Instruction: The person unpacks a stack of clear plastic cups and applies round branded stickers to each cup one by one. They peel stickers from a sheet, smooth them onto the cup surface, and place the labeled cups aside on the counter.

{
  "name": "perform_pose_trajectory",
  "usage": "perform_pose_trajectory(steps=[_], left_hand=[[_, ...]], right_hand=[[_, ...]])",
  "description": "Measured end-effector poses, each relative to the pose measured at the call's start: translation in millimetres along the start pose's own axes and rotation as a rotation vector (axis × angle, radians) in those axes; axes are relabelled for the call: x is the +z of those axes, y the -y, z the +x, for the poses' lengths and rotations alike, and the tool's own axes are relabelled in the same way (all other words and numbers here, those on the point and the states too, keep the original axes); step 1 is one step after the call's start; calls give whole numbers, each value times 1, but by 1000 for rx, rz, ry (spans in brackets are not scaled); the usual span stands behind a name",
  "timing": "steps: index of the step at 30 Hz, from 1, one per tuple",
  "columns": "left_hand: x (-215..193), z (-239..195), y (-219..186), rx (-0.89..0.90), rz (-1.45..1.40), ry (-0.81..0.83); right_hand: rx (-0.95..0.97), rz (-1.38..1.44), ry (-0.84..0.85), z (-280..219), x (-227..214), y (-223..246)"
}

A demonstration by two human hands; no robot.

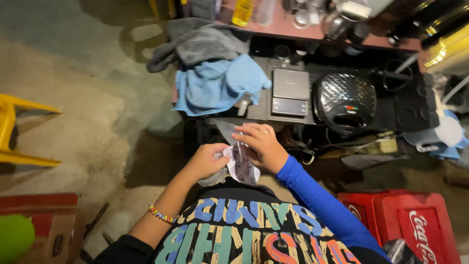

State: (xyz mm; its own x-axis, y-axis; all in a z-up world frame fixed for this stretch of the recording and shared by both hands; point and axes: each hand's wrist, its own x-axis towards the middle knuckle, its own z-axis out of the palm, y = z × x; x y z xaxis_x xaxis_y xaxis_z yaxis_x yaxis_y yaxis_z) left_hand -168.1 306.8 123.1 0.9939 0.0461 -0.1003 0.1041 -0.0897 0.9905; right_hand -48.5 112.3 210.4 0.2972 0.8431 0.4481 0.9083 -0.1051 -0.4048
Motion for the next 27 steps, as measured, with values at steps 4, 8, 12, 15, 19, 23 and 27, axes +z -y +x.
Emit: perform_pose_trajectory(steps=[4, 8, 12, 15, 19, 23, 27], left_hand=[[-35, -16, -4, -21, 72, -86], [-54, -39, 1, -24, 126, -260], [-61, -55, 14, 15, 148, -410], [-74, -58, 13, 16, -236, -628], [-97, -77, -11, 24, -460, -933], [-91, -87, -48, 37, -721, -983], [-66, -74, -72, -17, -770, -870]], right_hand=[[92, 113, 167, 28, 21, 1], [173, 202, 247, 44, 39, 5], [149, 367, 289, 50, 49, 7], [87, 356, 167, 48, 48, 3], [40, 240, 9, 39, 38, -18], [46, 170, -19, 30, 31, -37], [2, 176, 115, 24, 25, -46]])
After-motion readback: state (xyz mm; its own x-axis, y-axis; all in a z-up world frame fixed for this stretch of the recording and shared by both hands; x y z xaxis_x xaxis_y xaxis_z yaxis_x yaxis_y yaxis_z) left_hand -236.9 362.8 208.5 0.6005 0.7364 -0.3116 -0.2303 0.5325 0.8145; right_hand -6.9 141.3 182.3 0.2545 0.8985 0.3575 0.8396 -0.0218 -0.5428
